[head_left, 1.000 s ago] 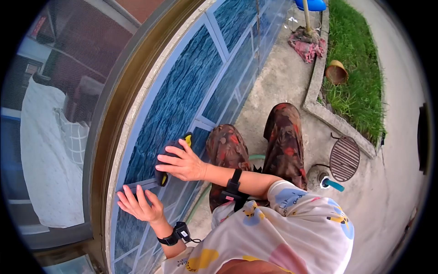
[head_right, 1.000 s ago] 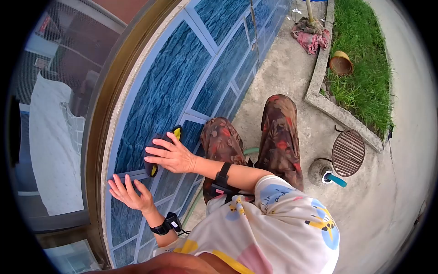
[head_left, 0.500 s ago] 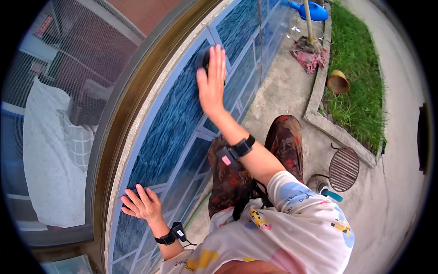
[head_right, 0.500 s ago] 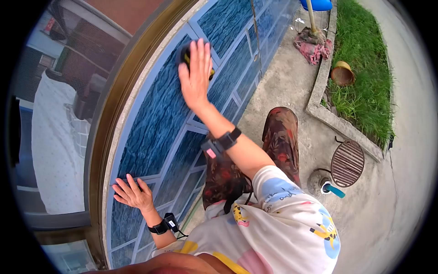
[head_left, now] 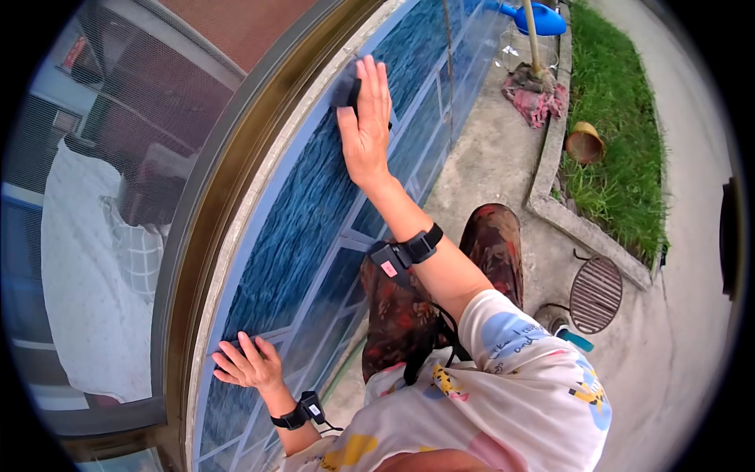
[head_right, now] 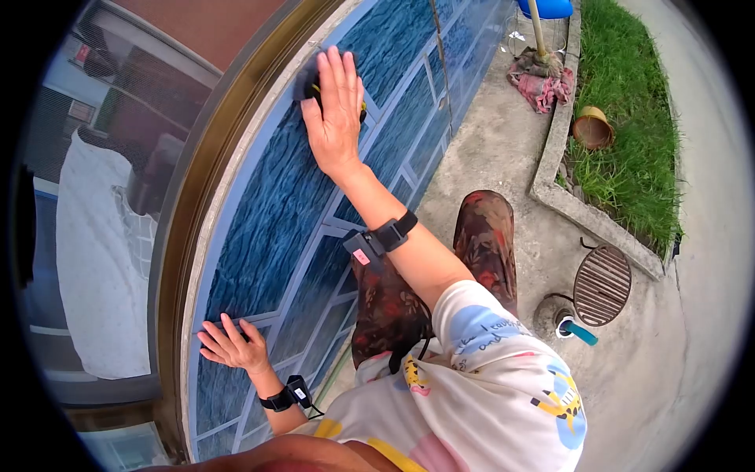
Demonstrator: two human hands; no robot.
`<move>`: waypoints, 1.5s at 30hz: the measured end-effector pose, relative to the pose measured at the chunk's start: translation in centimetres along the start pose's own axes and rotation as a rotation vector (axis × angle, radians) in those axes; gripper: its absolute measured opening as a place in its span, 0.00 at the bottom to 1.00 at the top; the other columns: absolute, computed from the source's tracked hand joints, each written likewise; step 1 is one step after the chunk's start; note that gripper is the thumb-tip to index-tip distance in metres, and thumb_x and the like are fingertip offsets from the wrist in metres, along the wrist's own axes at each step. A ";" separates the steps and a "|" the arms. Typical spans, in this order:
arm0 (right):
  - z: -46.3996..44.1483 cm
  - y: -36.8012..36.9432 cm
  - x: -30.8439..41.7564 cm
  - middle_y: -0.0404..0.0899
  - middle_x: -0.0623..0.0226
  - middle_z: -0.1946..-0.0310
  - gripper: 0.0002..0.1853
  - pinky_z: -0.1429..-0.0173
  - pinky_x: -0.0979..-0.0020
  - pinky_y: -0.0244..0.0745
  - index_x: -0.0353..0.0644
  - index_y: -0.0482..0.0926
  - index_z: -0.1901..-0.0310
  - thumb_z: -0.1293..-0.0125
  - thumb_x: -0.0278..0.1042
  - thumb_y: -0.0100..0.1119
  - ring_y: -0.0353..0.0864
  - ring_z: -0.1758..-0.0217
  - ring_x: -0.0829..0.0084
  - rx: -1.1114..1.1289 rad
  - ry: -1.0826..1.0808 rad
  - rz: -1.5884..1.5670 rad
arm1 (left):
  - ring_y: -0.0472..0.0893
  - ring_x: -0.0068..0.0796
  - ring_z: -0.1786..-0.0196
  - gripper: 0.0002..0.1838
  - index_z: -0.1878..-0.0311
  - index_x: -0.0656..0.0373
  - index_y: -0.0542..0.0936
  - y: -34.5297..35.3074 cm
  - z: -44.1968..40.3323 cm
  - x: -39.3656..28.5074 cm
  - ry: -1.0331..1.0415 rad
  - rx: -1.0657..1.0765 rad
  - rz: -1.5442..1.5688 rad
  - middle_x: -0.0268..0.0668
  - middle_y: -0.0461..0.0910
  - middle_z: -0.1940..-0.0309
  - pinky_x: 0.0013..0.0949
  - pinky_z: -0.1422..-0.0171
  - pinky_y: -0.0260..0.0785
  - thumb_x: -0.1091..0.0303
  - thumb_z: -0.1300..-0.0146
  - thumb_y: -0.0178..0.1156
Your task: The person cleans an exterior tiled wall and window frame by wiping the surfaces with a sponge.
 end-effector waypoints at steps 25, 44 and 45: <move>2.1 -0.6 -0.4 0.50 0.54 0.30 0.28 0.27 0.55 0.39 0.38 0.55 0.32 0.31 0.38 0.43 0.42 0.25 0.53 0.015 0.169 0.055 | 0.60 0.51 0.31 0.20 0.43 0.54 0.75 0.0 -0.1 -0.1 0.003 -0.005 0.018 0.49 0.66 0.37 0.51 0.27 0.36 0.64 0.39 0.57; 3.5 -1.8 -3.4 0.53 0.57 0.31 0.24 0.28 0.57 0.43 0.41 0.62 0.35 0.33 0.34 0.45 0.45 0.26 0.54 0.045 0.111 0.028 | 0.59 0.52 0.31 0.20 0.43 0.56 0.75 0.0 0.2 0.1 0.016 0.021 0.013 0.50 0.65 0.37 0.51 0.27 0.36 0.62 0.39 0.56; 2.9 -1.6 -3.3 0.54 0.57 0.31 0.24 0.28 0.57 0.44 0.41 0.62 0.35 0.32 0.34 0.46 0.45 0.26 0.54 0.043 0.071 0.044 | 0.59 0.53 0.31 0.20 0.43 0.56 0.75 0.0 0.2 0.0 0.013 0.018 0.006 0.50 0.65 0.37 0.52 0.27 0.36 0.62 0.39 0.56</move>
Point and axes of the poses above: each hand's wrist, its own z-axis away from the middle knuckle, its own y-axis out of the palm, x = y × z, the point moved 2 cm from there along -z, towards the middle knuckle
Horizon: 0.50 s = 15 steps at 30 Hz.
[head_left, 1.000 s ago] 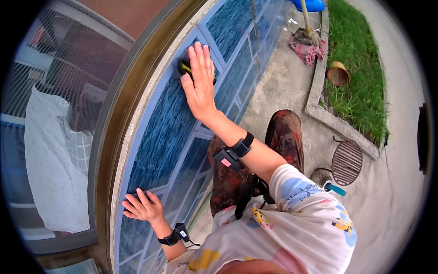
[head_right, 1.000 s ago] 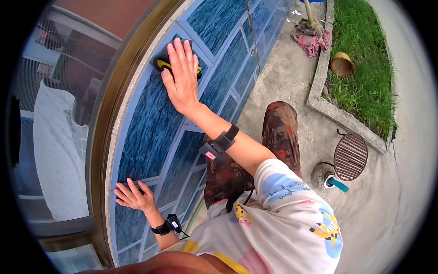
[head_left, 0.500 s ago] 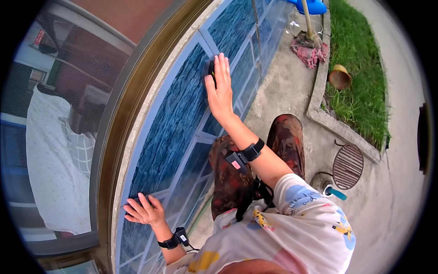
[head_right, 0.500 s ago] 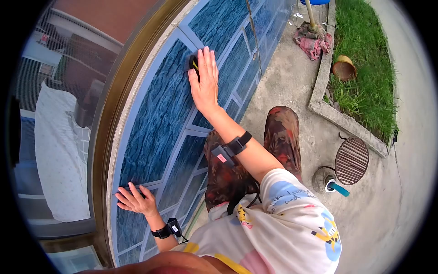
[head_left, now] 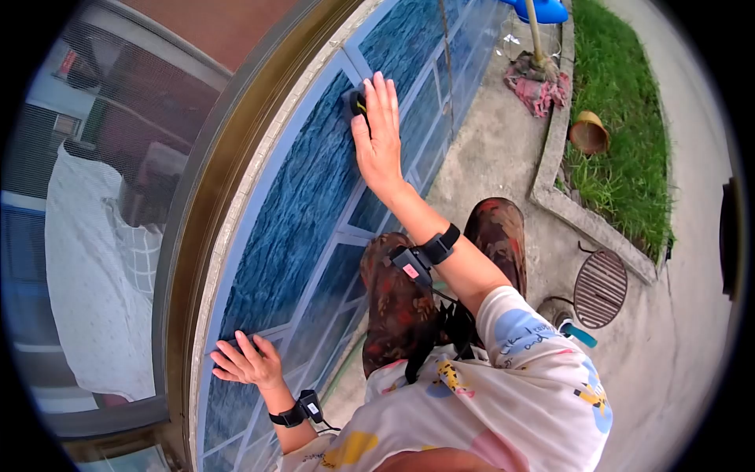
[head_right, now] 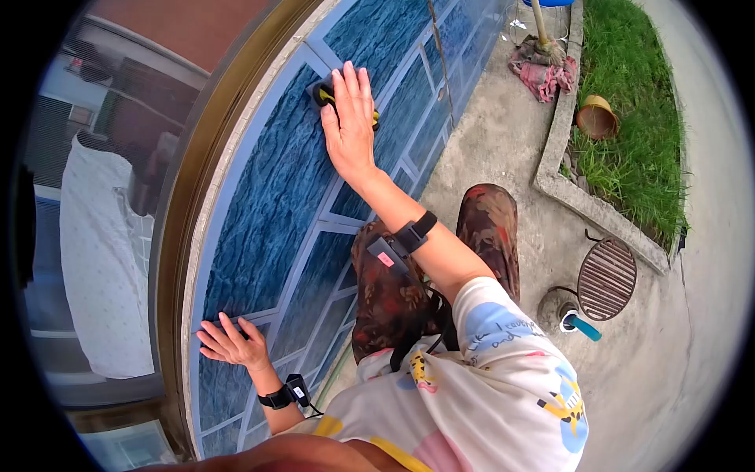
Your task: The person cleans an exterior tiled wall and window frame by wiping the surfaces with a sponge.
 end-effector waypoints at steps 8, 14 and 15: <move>0.9 -0.8 -1.7 0.53 0.59 0.30 0.25 0.28 0.58 0.43 0.42 0.63 0.35 0.34 0.32 0.47 0.45 0.26 0.55 0.057 -0.030 0.028 | 0.59 0.53 0.31 0.21 0.43 0.57 0.74 -0.1 -0.1 0.0 0.000 0.006 0.001 0.51 0.65 0.37 0.52 0.27 0.35 0.63 0.39 0.56; -3.4 -0.6 0.6 0.53 0.57 0.31 0.24 0.29 0.55 0.43 0.42 0.64 0.36 0.34 0.31 0.48 0.45 0.26 0.53 0.050 -0.200 -0.008 | 0.59 0.53 0.31 0.21 0.42 0.57 0.74 -0.1 -0.2 0.0 0.013 -0.001 -0.006 0.50 0.65 0.36 0.52 0.27 0.36 0.63 0.38 0.55; -3.8 -0.4 0.8 0.53 0.57 0.31 0.24 0.28 0.54 0.42 0.42 0.63 0.36 0.33 0.32 0.47 0.44 0.26 0.53 0.045 -0.209 -0.008 | 0.59 0.53 0.31 0.20 0.43 0.57 0.74 -0.1 -0.1 0.1 0.016 -0.002 -0.011 0.50 0.65 0.36 0.52 0.27 0.36 0.63 0.38 0.55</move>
Point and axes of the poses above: each hand's wrist, its own z-axis away from the middle knuckle, its own y-axis out of the palm, x = y × z, the point moved 2 cm from there along -z, towards the middle knuckle
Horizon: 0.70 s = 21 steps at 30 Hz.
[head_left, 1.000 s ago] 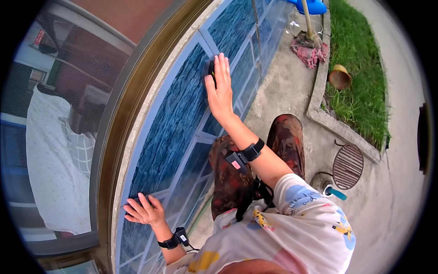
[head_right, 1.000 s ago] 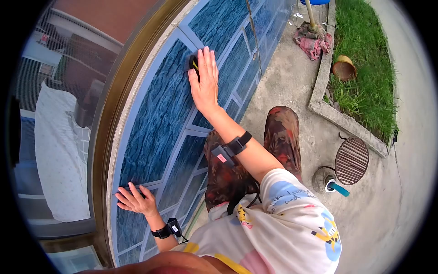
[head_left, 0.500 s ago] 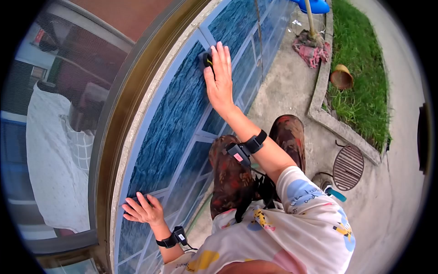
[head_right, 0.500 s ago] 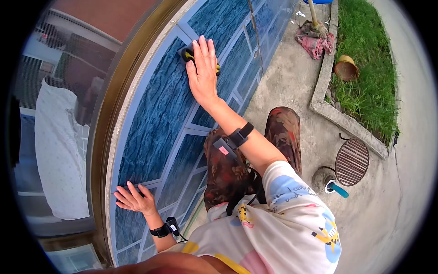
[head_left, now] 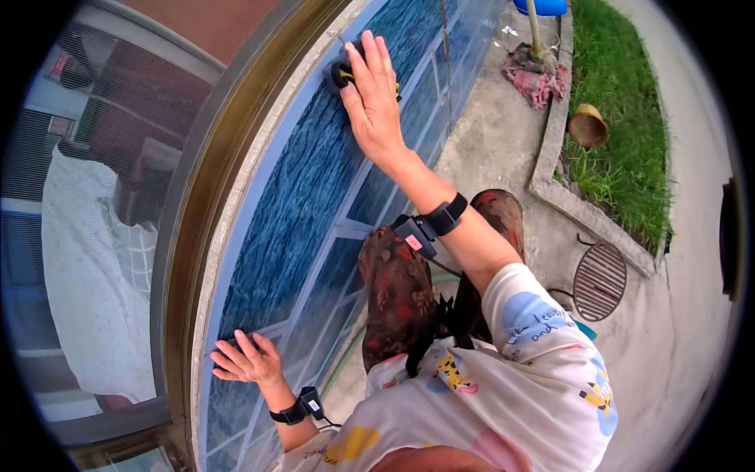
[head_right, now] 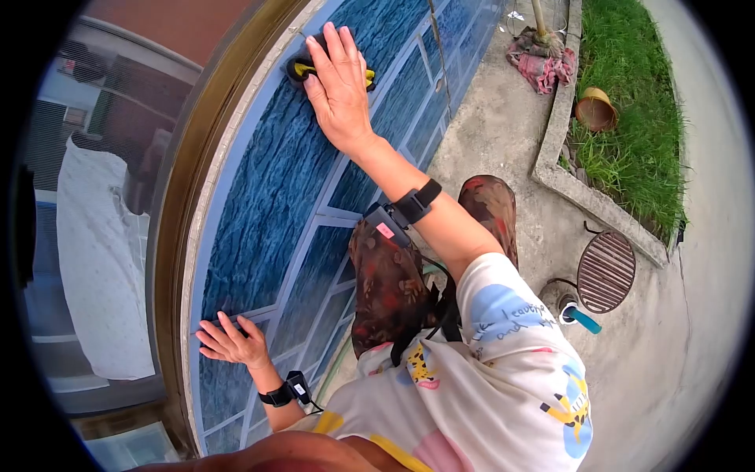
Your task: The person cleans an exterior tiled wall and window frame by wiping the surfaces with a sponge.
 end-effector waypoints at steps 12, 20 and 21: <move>-1.4 0.7 -5.5 0.49 0.53 0.30 0.27 0.28 0.56 0.38 0.39 0.54 0.32 0.31 0.38 0.37 0.43 0.26 0.53 -0.160 0.218 0.076 | 0.57 0.56 0.31 0.19 0.45 0.59 0.75 -0.1 0.5 0.2 0.020 0.044 -0.017 0.52 0.63 0.36 0.57 0.28 0.36 0.63 0.38 0.55; -12.1 -2.1 -20.2 0.53 0.48 0.33 0.28 0.26 0.65 0.42 0.32 0.55 0.34 0.28 0.43 0.33 0.49 0.28 0.56 -0.223 0.193 0.100 | 0.57 0.54 0.30 0.22 0.42 0.59 0.72 -0.1 0.3 0.4 0.053 0.039 -0.023 0.53 0.61 0.35 0.54 0.28 0.34 0.60 0.37 0.53; -10.9 -1.9 -20.1 0.53 0.48 0.33 0.27 0.26 0.65 0.42 0.32 0.55 0.34 0.28 0.42 0.34 0.49 0.28 0.55 -0.241 0.234 0.099 | 0.56 0.54 0.30 0.22 0.42 0.59 0.72 -0.1 0.3 0.3 0.042 0.035 -0.019 0.53 0.61 0.35 0.54 0.28 0.34 0.60 0.37 0.53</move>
Point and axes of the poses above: each hand's wrist, its own z-axis away from the middle knuckle, its own y-axis out of the palm, x = y × z, the point moved 2 cm from there along -z, towards the middle knuckle
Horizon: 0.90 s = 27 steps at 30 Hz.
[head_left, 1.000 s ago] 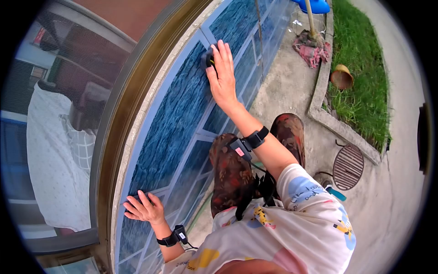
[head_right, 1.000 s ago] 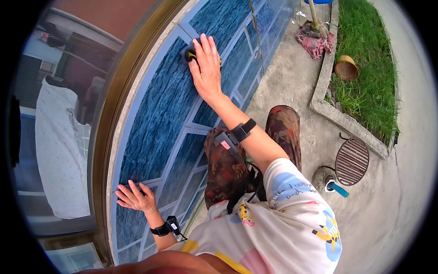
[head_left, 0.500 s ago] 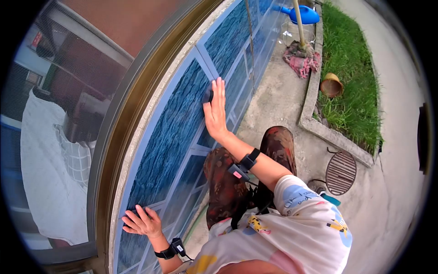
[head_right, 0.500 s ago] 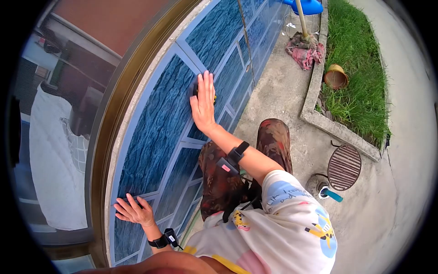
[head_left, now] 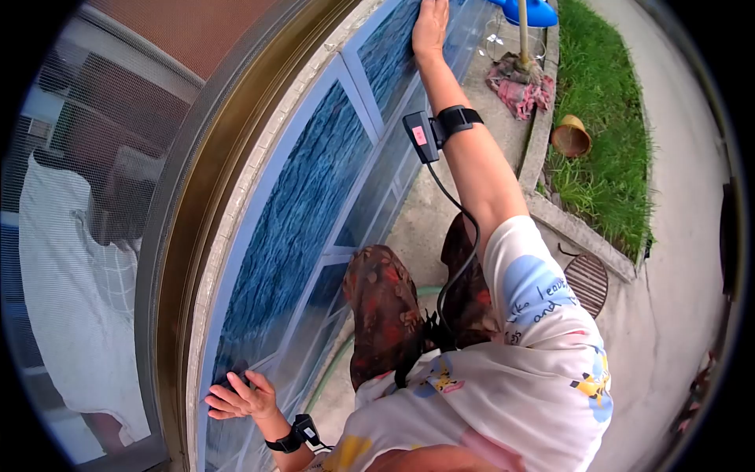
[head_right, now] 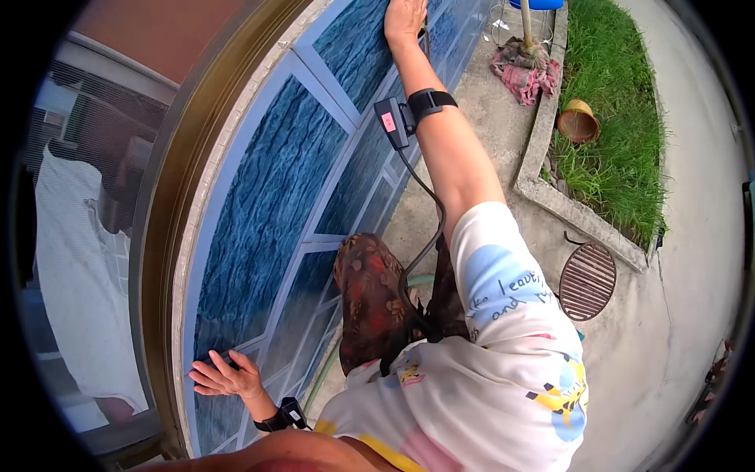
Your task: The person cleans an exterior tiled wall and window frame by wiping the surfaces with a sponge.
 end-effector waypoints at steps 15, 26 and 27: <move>36.3 -5.4 21.6 0.42 0.52 0.28 0.31 0.27 0.53 0.31 0.36 0.51 0.31 0.36 0.31 0.41 0.34 0.24 0.52 0.360 0.333 -0.140 | 0.56 0.56 0.31 0.21 0.43 0.59 0.72 0.1 -0.2 -0.3 -0.006 0.009 0.003 0.54 0.61 0.35 0.55 0.28 0.34 0.61 0.38 0.54; 11.9 -0.6 -7.1 0.49 0.56 0.30 0.29 0.26 0.64 0.39 0.38 0.53 0.32 0.29 0.45 0.33 0.43 0.26 0.59 -0.065 0.452 -0.014 | 0.53 0.54 0.29 0.23 0.41 0.60 0.69 0.2 -0.6 -0.4 0.014 -0.011 -0.052 0.56 0.59 0.34 0.53 0.27 0.33 0.59 0.36 0.50; 11.0 -1.3 -6.7 0.49 0.55 0.30 0.30 0.26 0.64 0.39 0.37 0.53 0.32 0.30 0.47 0.33 0.43 0.26 0.59 -0.079 0.529 -0.048 | 0.53 0.54 0.29 0.23 0.41 0.60 0.69 0.3 -0.5 -0.5 0.019 0.000 -0.053 0.56 0.59 0.34 0.53 0.27 0.33 0.59 0.36 0.50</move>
Point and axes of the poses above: each hand's wrist, its own z-axis away from the middle knuckle, its own y-axis out of the palm, x = y × z, the point moved 2 cm from there along -z, towards the middle knuckle
